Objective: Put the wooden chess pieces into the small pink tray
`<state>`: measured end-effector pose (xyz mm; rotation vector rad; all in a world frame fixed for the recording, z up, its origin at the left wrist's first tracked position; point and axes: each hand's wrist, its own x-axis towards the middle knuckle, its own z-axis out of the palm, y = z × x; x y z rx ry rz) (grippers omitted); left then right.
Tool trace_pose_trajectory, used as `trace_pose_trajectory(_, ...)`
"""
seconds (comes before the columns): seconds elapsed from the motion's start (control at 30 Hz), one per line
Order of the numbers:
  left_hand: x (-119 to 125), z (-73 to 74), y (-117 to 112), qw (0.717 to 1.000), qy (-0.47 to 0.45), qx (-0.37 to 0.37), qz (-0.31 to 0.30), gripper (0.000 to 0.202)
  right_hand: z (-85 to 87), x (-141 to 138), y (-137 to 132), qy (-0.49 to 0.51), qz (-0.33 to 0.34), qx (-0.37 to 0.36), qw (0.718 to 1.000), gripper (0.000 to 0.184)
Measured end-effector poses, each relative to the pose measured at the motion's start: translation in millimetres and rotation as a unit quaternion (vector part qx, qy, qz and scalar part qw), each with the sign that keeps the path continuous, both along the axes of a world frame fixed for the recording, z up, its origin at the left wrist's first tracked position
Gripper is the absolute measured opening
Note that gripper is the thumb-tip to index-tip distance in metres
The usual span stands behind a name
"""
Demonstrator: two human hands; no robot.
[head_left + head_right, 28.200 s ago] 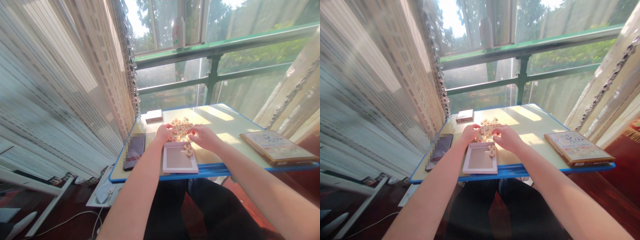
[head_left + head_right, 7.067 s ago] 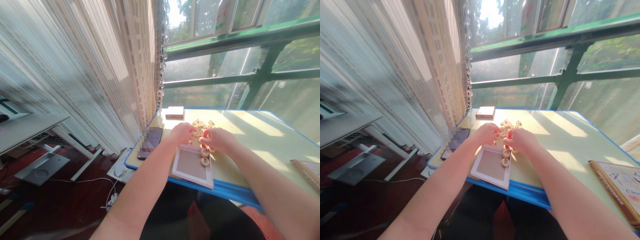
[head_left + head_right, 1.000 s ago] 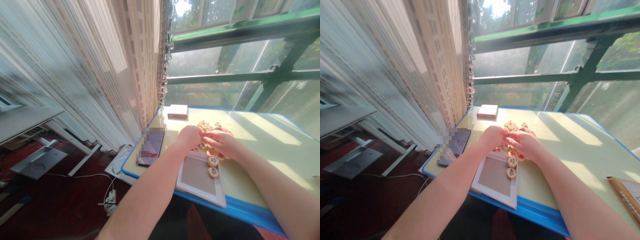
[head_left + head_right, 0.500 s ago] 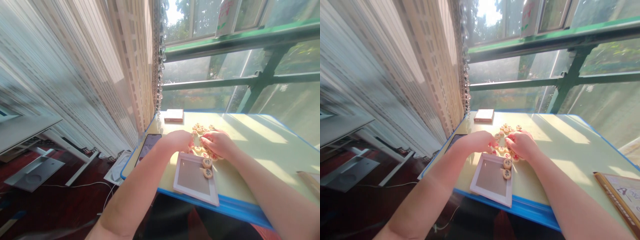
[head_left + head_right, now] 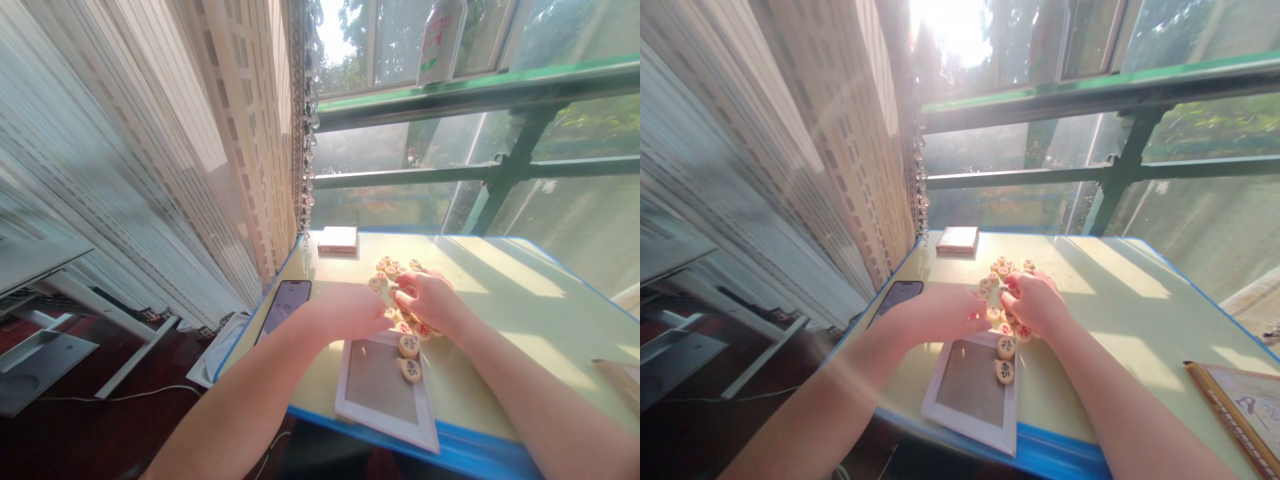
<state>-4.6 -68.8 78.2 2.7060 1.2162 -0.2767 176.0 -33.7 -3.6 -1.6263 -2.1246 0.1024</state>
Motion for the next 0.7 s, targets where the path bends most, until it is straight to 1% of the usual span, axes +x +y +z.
trace_pose_trajectory(0.07,-2,-1.7,-2,1.0,-0.013,-0.012,-0.007,0.038,0.4,-2,0,-0.003,-0.004,-0.011,1.0,0.023)
trace_pose_trajectory(0.13,-6,-4.5,0,0.999,-0.033,-0.028,-0.027,0.03,0.0,-3,0,0.002,-0.013,-0.021,1.0,0.023)
trace_pose_trajectory(0.2,-10,-8.0,3,0.998,-0.04,-0.024,-0.051,0.02,-1.3,-4,1,0.018,-0.018,-0.026,0.999,0.024)
trace_pose_trajectory(0.27,-14,-11.4,7,0.997,-0.042,-0.011,-0.066,0.019,-3.2,-4,2,0.038,-0.021,-0.019,0.999,0.027)
trace_pose_trajectory(0.37,-18,-15.3,10,0.997,-0.04,-0.002,-0.062,0.02,-4.9,-5,4,0.055,-0.037,-0.012,0.998,0.029)
trace_pose_trajectory(0.47,-19,-16.5,10,0.998,-0.024,0.007,-0.064,0.018,-4.4,-6,4,0.065,-0.05,-0.039,0.996,0.025)
trace_pose_trajectory(0.57,-21,-14.4,10,0.998,-0.012,0.008,-0.064,0.017,-3.0,-6,3,0.111,-0.052,-0.056,0.991,0.024)
trace_pose_trajectory(0.7,-25,-8.8,12,0.999,0.012,-0.025,-0.025,0.017,1.3,-4,-1,0.198,-0.03,-0.018,0.98,0.025)
